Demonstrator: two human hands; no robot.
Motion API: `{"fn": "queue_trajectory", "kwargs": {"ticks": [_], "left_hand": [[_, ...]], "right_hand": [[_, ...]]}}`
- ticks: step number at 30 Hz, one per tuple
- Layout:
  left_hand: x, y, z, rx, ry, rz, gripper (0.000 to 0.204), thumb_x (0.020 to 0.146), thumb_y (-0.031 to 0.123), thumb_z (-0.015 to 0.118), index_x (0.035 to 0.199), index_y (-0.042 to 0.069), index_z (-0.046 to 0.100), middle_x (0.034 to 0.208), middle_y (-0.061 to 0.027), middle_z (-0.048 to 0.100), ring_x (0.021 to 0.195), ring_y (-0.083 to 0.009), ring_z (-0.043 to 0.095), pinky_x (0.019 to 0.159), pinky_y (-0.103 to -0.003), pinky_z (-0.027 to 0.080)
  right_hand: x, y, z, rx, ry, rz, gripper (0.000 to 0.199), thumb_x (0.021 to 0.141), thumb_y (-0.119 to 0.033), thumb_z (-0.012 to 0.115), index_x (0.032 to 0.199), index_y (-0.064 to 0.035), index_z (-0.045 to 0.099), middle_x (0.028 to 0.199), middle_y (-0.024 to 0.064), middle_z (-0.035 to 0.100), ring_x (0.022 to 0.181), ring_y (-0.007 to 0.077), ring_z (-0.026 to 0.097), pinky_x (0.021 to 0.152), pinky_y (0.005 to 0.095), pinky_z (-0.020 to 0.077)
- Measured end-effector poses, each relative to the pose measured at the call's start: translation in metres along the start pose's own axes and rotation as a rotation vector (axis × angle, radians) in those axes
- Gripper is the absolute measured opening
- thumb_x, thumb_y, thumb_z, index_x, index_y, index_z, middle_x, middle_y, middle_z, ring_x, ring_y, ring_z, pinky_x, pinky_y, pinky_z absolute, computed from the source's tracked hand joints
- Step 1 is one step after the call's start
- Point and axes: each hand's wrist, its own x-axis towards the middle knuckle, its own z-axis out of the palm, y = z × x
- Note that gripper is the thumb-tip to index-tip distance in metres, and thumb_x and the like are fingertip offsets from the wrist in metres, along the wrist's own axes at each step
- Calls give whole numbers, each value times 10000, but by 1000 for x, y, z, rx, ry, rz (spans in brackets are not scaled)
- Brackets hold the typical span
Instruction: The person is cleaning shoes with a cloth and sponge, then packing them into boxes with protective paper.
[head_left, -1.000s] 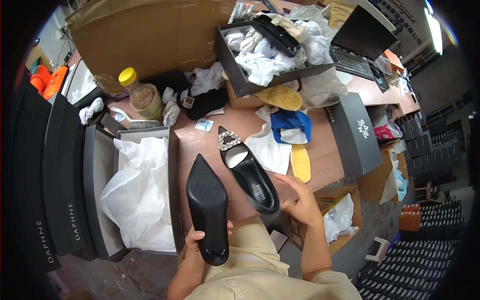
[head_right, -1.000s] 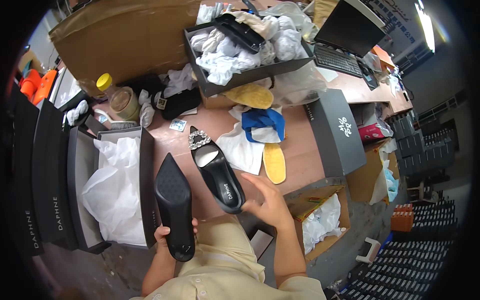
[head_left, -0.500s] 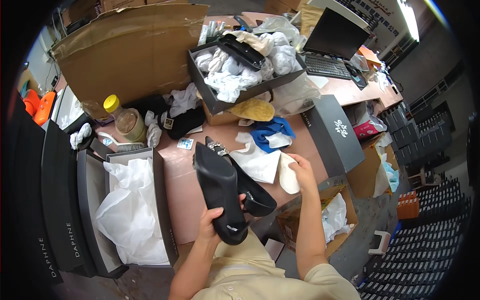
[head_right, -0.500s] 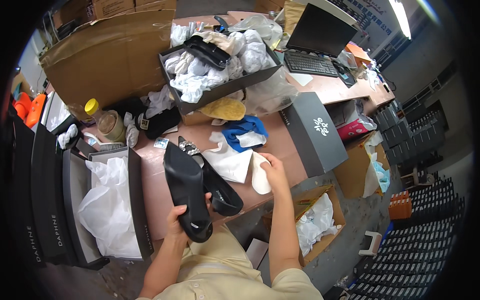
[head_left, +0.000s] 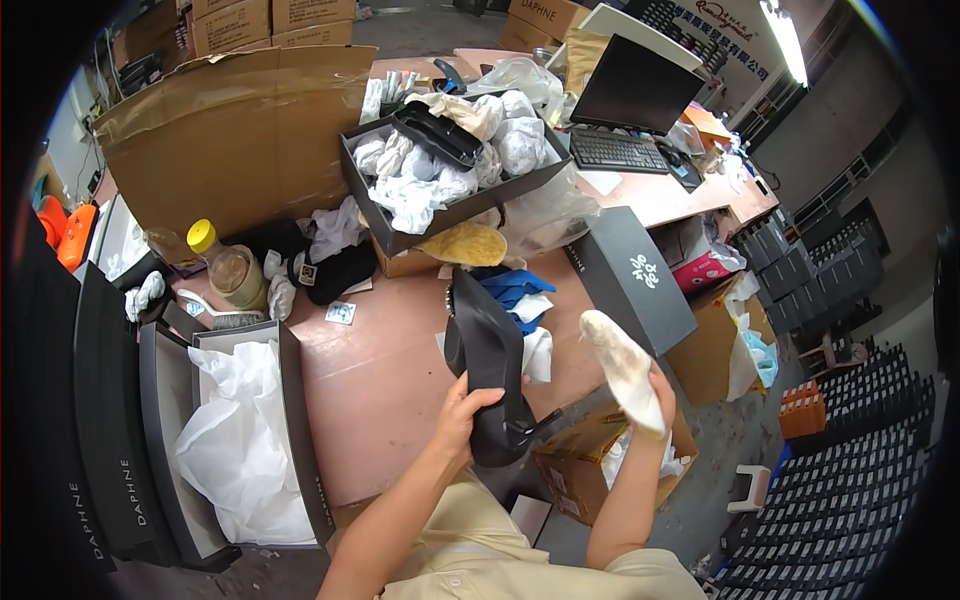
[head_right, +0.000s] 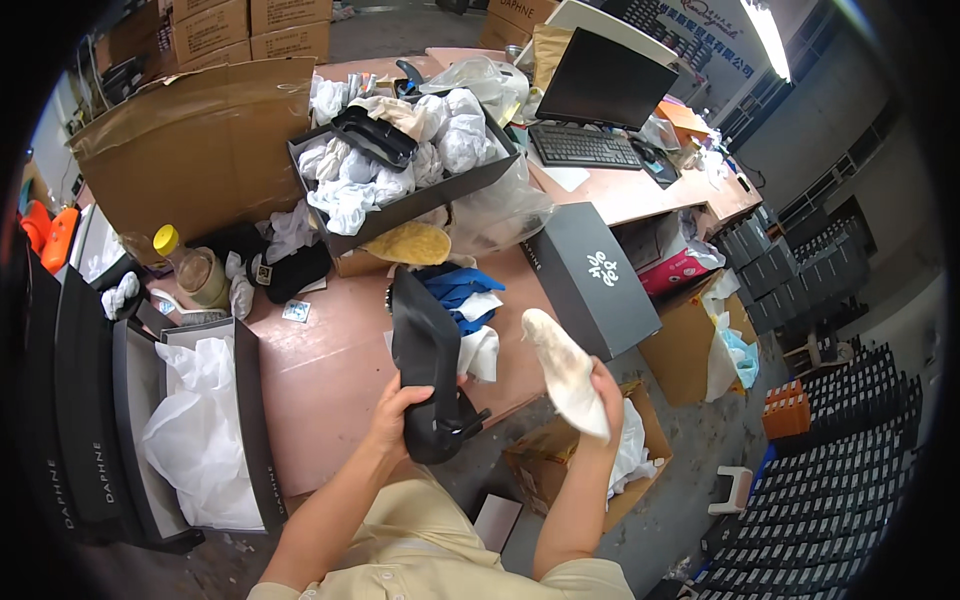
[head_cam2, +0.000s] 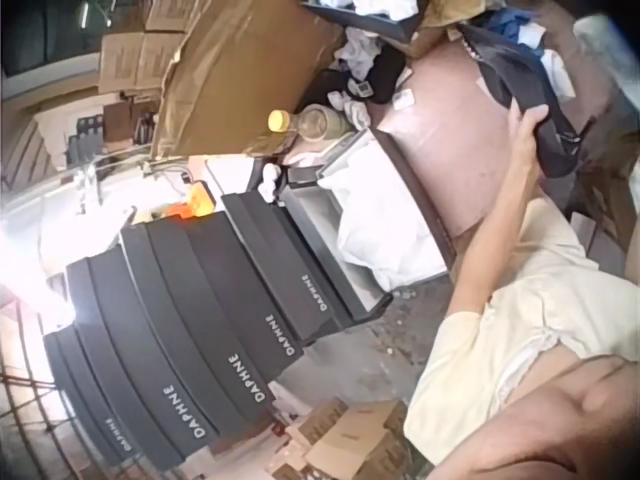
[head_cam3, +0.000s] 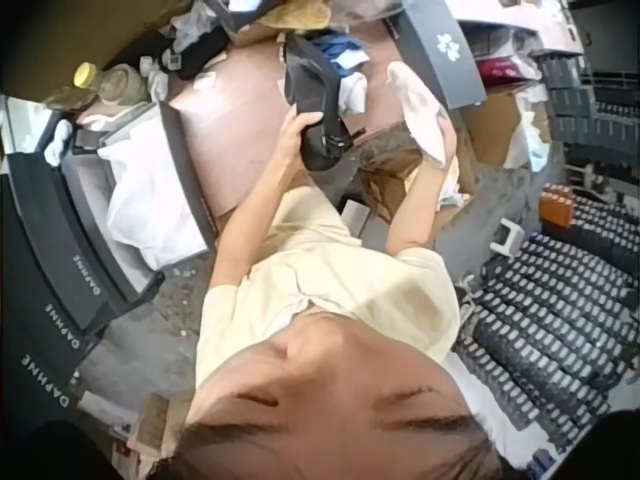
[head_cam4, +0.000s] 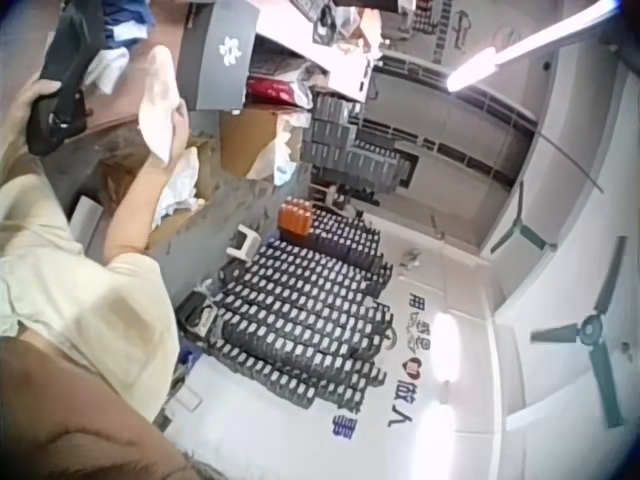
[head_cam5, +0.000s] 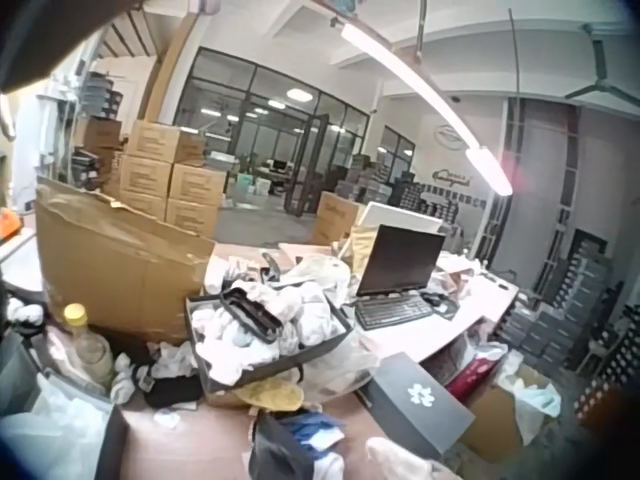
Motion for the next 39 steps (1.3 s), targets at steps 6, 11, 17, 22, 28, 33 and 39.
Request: {"fn": "queue_trajectory", "kwargs": {"ticks": [6,11,17,22,28,33,39], "left_hand": [[-50,21,-21,-546,-338,-153,726,720,264,514,1289,-142,317,1166,-345,503,1038,-339,584,876,-347,509],[-103,37,-43,-663,-450,-11,740,709,266,528,1283,-143,303,1123,-378,485,952,-353,593,836,-337,512],[-157,71,-30,-186,-97,81,603,730,231,499,1184,-158,421,999,-291,601,911,-323,623,850,-345,499],[-176,73,-19,-149,-53,6,535,750,181,463,1148,-175,446,1005,-308,599,900,-347,632,852,-371,505],[-187,59,-39,-148,87,229,476,731,126,533,1126,-133,473,1026,-264,604,911,-310,628,842,-367,508],[-190,43,-55,-175,167,146,478,722,124,544,1133,-109,474,1013,-256,607,863,-261,637,768,-322,538],[-177,9,-83,-200,130,-15,509,771,169,505,1177,-130,437,1070,-267,587,935,-292,625,828,-378,530]], "right_hand": [[-44,37,64,184,-225,320,182,799,-118,580,904,15,516,896,151,632,749,205,638,648,306,541],[-63,66,105,201,-328,675,188,810,-90,540,946,40,541,945,134,604,869,190,599,761,283,475],[-56,84,145,-59,-772,786,520,803,-284,603,1179,46,462,1133,124,530,1089,187,496,943,323,375],[-67,114,168,-260,-712,856,546,891,-299,574,1288,14,370,1132,91,528,1068,155,510,921,314,404],[-75,122,175,418,-561,879,199,959,-218,443,1081,-61,430,898,118,507,703,169,494,699,348,425],[-61,109,196,-13,-392,643,188,889,-176,581,1001,-53,493,835,112,553,641,160,502,618,314,432],[32,108,301,-671,-405,-155,102,801,-84,673,837,-5,619,736,11,606,643,47,518,582,200,416]]}}
